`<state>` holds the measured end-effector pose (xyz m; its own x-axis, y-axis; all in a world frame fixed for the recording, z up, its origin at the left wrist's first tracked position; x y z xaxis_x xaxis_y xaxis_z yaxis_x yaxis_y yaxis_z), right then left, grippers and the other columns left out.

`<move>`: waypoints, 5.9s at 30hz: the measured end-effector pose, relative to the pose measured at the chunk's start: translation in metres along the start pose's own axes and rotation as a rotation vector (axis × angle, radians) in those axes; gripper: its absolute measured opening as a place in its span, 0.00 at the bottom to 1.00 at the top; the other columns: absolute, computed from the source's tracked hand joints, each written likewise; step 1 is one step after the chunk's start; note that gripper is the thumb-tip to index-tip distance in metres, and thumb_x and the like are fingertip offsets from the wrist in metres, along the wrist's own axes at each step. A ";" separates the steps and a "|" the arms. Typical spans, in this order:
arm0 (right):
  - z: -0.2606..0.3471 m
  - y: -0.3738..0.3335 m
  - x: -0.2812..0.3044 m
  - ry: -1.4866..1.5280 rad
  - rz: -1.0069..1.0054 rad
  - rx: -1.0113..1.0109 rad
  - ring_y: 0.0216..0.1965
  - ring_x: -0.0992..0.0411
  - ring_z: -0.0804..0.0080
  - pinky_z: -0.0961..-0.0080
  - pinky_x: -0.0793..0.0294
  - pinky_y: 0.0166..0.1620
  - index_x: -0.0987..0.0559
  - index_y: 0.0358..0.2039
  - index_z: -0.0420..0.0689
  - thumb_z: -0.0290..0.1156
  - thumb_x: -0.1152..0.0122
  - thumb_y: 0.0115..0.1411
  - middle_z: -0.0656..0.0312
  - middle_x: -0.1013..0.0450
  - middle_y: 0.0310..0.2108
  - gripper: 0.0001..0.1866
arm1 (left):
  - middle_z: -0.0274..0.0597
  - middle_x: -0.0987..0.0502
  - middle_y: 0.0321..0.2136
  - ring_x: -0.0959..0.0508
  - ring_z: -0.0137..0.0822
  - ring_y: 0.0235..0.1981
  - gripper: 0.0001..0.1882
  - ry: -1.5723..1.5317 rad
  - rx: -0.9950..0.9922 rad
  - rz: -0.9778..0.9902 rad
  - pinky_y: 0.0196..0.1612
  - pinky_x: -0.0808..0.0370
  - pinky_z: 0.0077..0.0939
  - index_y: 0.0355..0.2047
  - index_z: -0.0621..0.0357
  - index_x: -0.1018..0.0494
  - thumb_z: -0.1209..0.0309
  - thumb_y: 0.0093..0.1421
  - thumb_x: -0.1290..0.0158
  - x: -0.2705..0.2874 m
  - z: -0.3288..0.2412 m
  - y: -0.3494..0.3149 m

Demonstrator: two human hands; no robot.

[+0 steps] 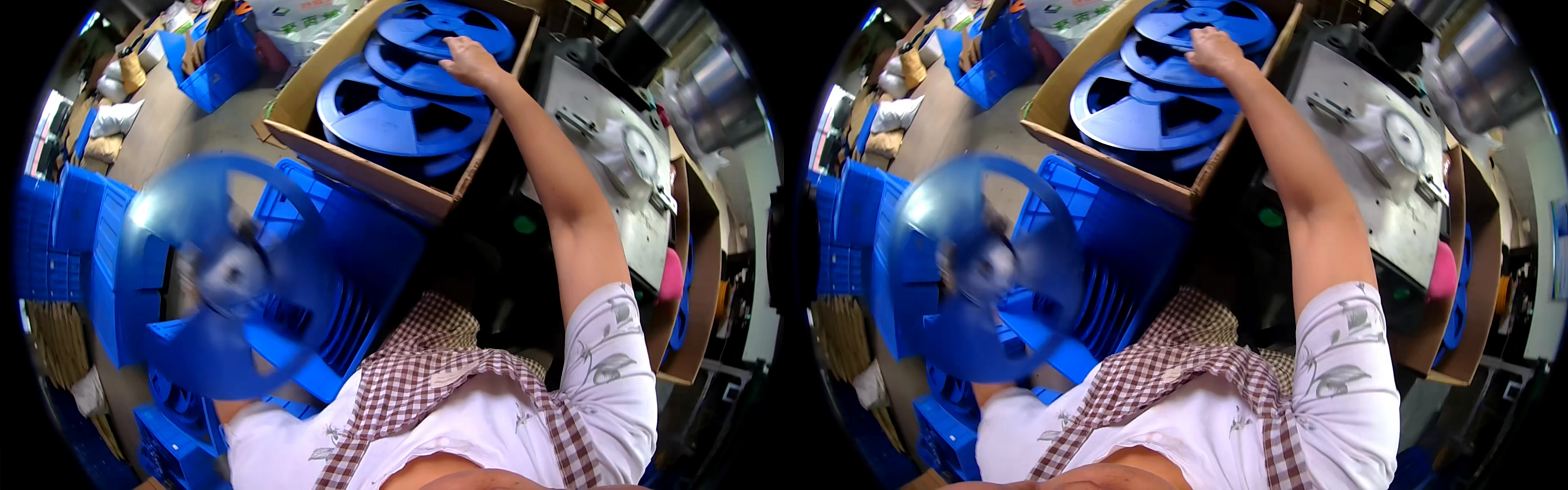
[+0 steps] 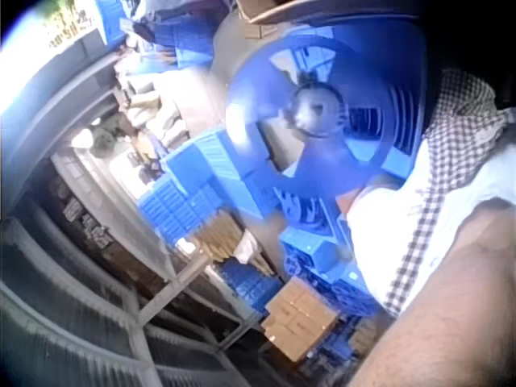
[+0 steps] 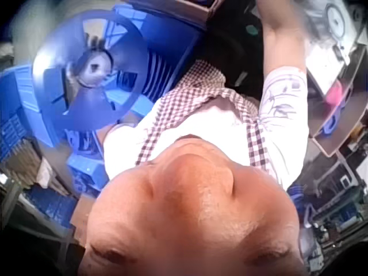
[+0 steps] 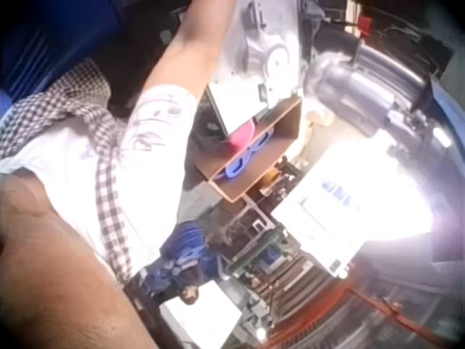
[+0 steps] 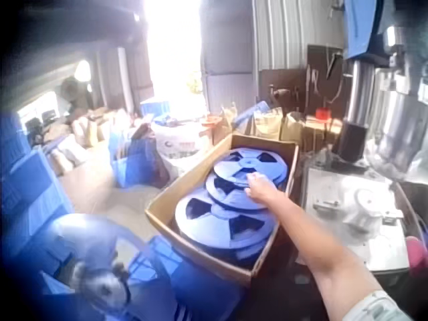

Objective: The person wipes blue plastic reel-like parts with a pink cloth, then places them into a cardboard box. The person repeats this process for multiple parts, handling them one at a time.

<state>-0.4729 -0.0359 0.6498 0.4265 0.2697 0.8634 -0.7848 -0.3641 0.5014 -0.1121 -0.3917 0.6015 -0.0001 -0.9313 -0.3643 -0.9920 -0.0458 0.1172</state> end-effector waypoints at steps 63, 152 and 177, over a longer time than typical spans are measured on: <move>0.100 -0.473 0.207 1.808 0.113 -0.812 0.38 0.30 0.73 0.79 0.28 0.41 0.43 0.67 0.48 0.57 0.53 0.64 0.57 0.30 0.44 0.38 | 0.56 0.36 0.58 0.33 0.49 0.58 0.41 0.377 -0.659 0.594 0.60 0.34 0.39 0.66 0.55 0.48 0.61 0.57 0.41 -0.375 0.123 -0.066; -0.126 -0.287 0.232 -0.231 0.064 -0.290 0.59 0.36 0.47 0.56 0.39 0.60 0.36 0.63 0.56 0.64 0.55 0.60 0.48 0.37 0.60 0.36 | 0.51 0.26 0.49 0.26 0.38 0.53 0.23 0.075 -0.167 0.625 0.57 0.27 0.25 0.56 0.62 0.36 0.79 0.60 0.47 -0.311 0.135 0.154; -0.044 -0.574 0.137 0.841 -0.276 -1.096 0.32 0.25 0.70 0.75 0.26 0.38 0.25 0.50 0.39 0.31 0.38 0.58 0.56 0.23 0.34 0.20 | 0.54 0.28 0.51 0.27 0.50 0.52 0.29 1.036 -0.971 0.314 0.54 0.28 0.37 0.55 0.61 0.34 0.69 0.54 0.39 -0.321 0.089 0.064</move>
<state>0.0161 0.2489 0.4777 0.5353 0.8040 0.2588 -0.8342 0.5512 0.0129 -0.1867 -0.0635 0.6436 0.3094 -0.7676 0.5613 -0.4941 0.3746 0.7846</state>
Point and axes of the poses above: each hand's wrist, its own y-axis towards the middle knuckle, its own x-axis out of the back of the hand, z = x × y, the point moved 7 cm from there along y, towards the middle knuckle
